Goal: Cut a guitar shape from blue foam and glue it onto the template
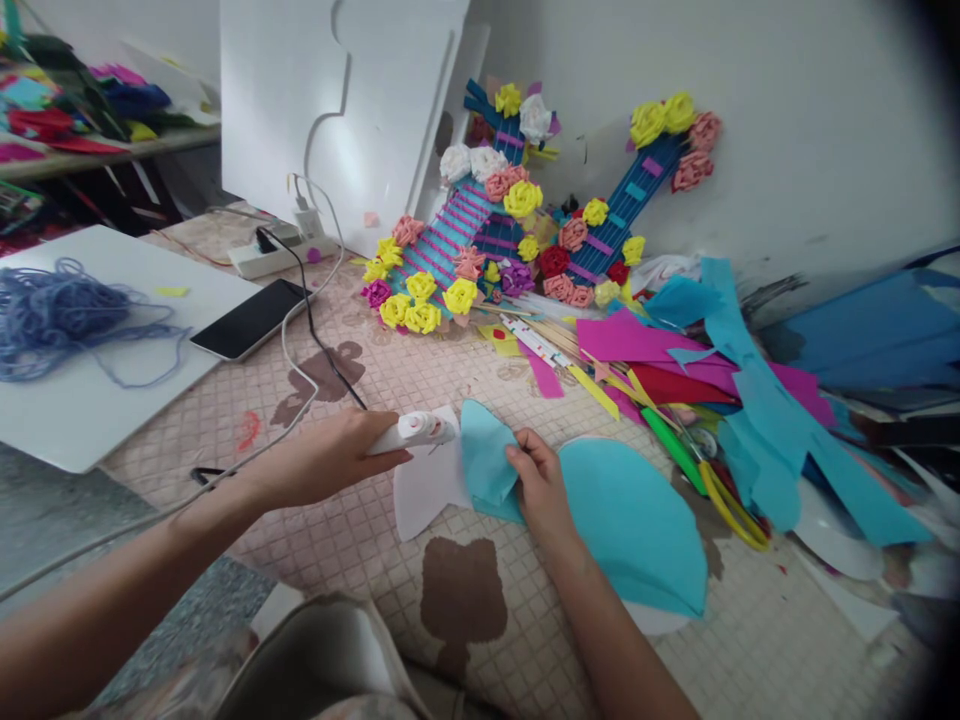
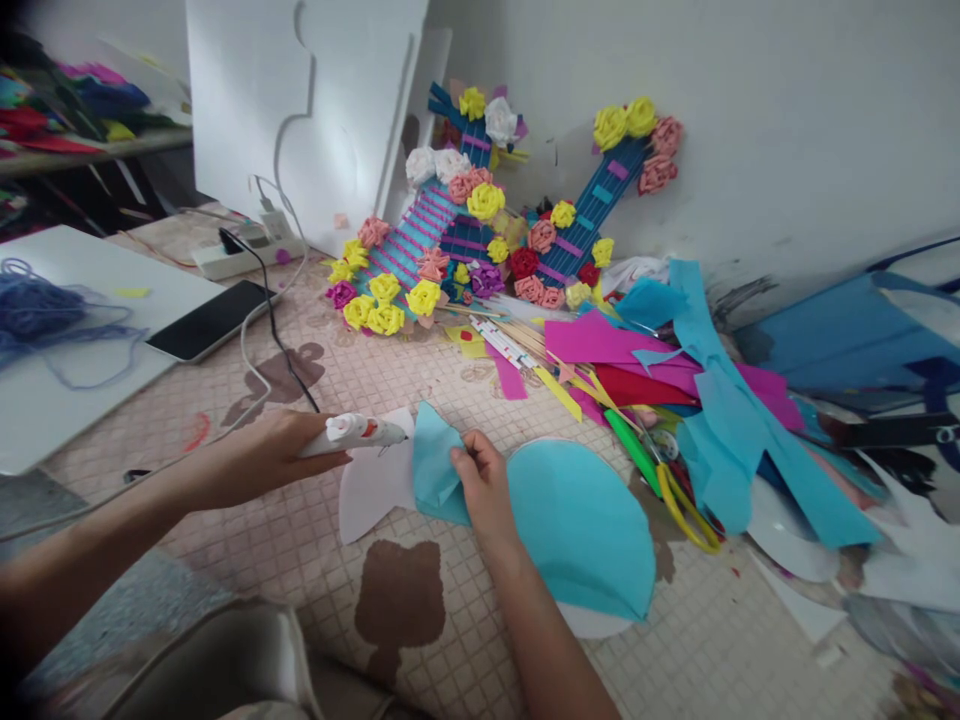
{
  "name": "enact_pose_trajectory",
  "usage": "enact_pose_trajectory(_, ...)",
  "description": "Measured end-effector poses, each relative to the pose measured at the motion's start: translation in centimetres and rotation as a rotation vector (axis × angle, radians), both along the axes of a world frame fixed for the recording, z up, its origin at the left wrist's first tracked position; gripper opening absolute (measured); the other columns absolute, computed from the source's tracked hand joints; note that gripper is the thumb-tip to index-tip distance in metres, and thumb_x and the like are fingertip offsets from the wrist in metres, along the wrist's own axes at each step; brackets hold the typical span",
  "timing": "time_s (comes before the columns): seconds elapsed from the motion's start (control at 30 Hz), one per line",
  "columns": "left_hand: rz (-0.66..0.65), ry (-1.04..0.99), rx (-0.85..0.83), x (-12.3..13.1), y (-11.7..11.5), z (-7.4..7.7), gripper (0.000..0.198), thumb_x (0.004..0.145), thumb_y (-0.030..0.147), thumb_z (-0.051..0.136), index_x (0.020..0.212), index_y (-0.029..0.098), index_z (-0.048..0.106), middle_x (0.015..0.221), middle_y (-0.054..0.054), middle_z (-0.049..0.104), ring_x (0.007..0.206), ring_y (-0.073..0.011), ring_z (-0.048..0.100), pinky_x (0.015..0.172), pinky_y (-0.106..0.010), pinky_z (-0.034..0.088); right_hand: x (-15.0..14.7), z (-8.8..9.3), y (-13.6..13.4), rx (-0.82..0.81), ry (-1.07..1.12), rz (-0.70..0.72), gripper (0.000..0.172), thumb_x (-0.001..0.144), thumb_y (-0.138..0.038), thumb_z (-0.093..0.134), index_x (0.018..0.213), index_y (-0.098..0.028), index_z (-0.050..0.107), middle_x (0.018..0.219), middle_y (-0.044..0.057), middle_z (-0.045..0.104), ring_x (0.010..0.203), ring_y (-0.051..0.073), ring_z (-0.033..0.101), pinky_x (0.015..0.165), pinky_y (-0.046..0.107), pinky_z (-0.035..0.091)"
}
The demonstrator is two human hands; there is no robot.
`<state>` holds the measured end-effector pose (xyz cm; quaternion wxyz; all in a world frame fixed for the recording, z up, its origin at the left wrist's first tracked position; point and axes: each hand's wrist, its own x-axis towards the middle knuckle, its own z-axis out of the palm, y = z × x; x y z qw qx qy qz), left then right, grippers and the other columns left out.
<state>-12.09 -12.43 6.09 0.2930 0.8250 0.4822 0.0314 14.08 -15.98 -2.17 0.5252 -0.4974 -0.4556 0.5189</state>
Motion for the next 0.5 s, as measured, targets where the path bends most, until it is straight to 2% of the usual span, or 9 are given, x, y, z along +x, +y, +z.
enact_pose_trajectory(0.1,0.008,-0.025,0.047,0.2,0.1,0.2,0.029,0.091,0.046,0.048,0.076,0.02,0.052,0.072,-0.001,0.06,0.062,-0.0157,0.054,0.057,-0.029,0.031,0.0,-0.1,0.0,-0.002,0.002,0.001,0.028,0.083,-0.031,0.058,0.064,-0.022,0.039,0.06,-0.006,0.028,0.055,0.012,0.026,0.051,0.026,0.023)
enact_pose_trajectory(0.23,-0.016,-0.038,0.036,0.4,0.8,0.2,0.034,0.091,0.05,0.047,0.077,0.02,0.052,0.071,-0.002,0.061,0.062,-0.0167,0.055,0.056,-0.029,0.032,0.1,-0.2,0.0,-0.007,0.005,0.005,0.027,0.083,-0.032,0.058,0.065,-0.023,0.039,0.06,-0.006,0.028,0.055,0.012,0.026,0.051,0.026,0.023)
enact_pose_trajectory(0.5,-0.015,-0.081,0.109,0.2,2.1,-0.6,0.03,0.092,0.044,0.047,0.077,0.019,0.052,0.063,0.001,0.056,0.056,-0.013,0.052,0.054,-0.026,0.031,0.0,0.0,-0.1,-0.006,0.003,0.004,0.026,0.083,-0.03,0.058,0.065,-0.022,0.039,0.06,-0.006,0.028,0.055,0.012,0.026,0.051,0.025,0.024)
